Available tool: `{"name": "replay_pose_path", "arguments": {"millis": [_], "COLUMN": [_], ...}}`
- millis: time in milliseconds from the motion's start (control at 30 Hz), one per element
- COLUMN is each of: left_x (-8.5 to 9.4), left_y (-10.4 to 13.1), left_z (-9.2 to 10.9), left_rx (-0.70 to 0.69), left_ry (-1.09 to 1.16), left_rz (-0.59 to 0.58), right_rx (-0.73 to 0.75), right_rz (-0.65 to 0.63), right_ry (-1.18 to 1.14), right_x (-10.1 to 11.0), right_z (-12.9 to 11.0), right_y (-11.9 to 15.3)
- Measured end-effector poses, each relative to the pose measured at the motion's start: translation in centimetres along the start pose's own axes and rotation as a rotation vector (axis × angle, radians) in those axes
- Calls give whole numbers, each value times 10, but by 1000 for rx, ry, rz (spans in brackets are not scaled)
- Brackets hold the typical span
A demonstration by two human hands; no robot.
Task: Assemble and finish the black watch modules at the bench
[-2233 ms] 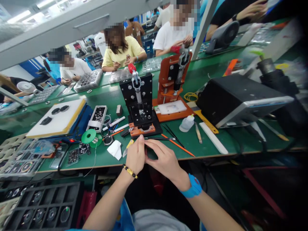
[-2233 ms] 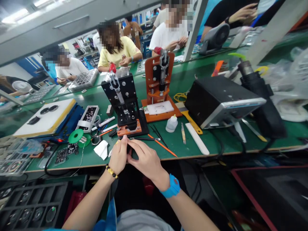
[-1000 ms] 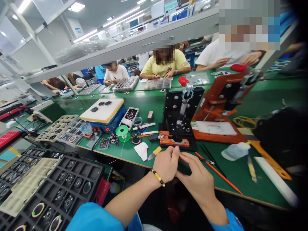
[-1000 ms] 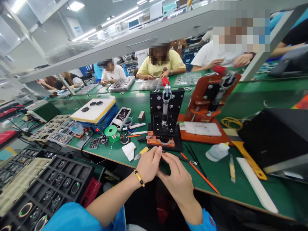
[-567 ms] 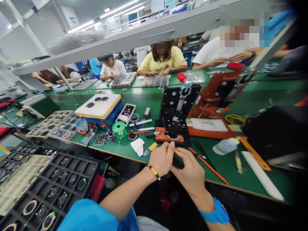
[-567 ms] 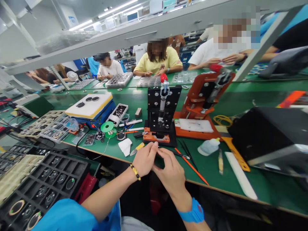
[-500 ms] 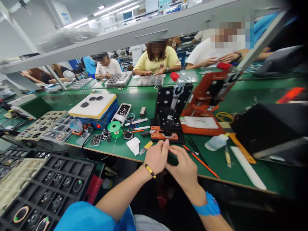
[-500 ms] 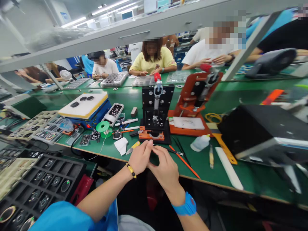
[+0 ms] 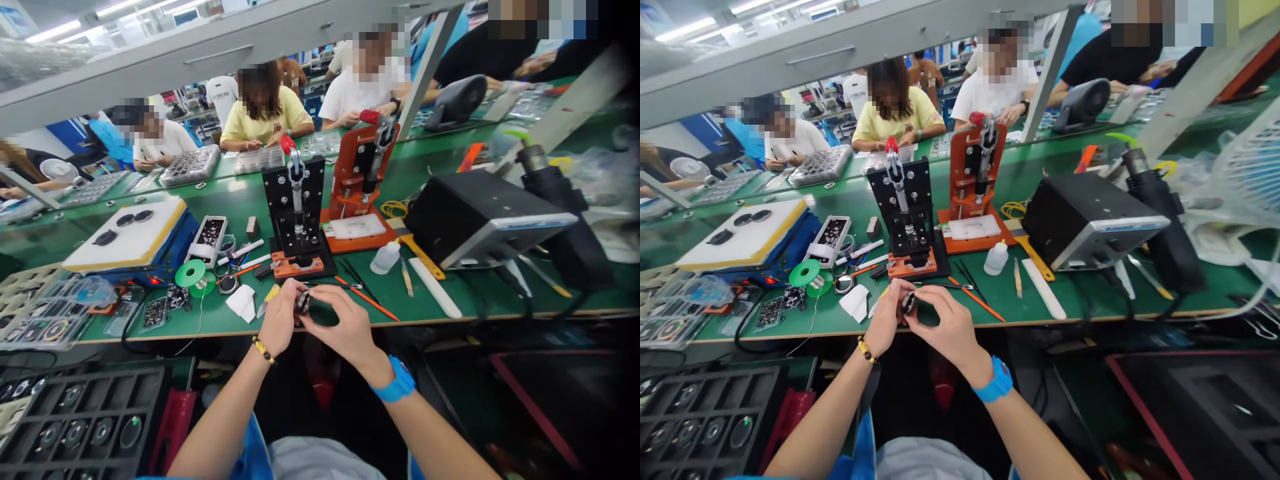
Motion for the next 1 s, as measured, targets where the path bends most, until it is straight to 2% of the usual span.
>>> {"name": "replay_pose_path", "arguments": {"millis": [100, 267, 533, 733, 1000], "left_x": [0, -2, -8, -6, -2], "left_y": [0, 2, 2, 0, 1], "left_z": [0, 11, 13, 12, 12], "left_rx": [-6, -111, -101, -87, -65], "left_ry": [4, -212, -359, -323, -157], "left_rz": [2, 19, 95, 116, 91], "right_rx": [-12, -16, 28, 16, 28], "right_rz": [-4, -18, -14, -8, -36], "right_ry": [-14, -9, 39, 15, -18], "right_x": [0, -1, -4, -5, -4], "right_z": [2, 4, 4, 4, 5], "right_y": [1, 0, 2, 2, 3]}}
Point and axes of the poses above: each hand's wrist, its own y-axis away from the middle knuckle, its own x-axis out of the back of the hand, z = x × y, the point moved 3 cm from there along -y, towards the middle knuckle
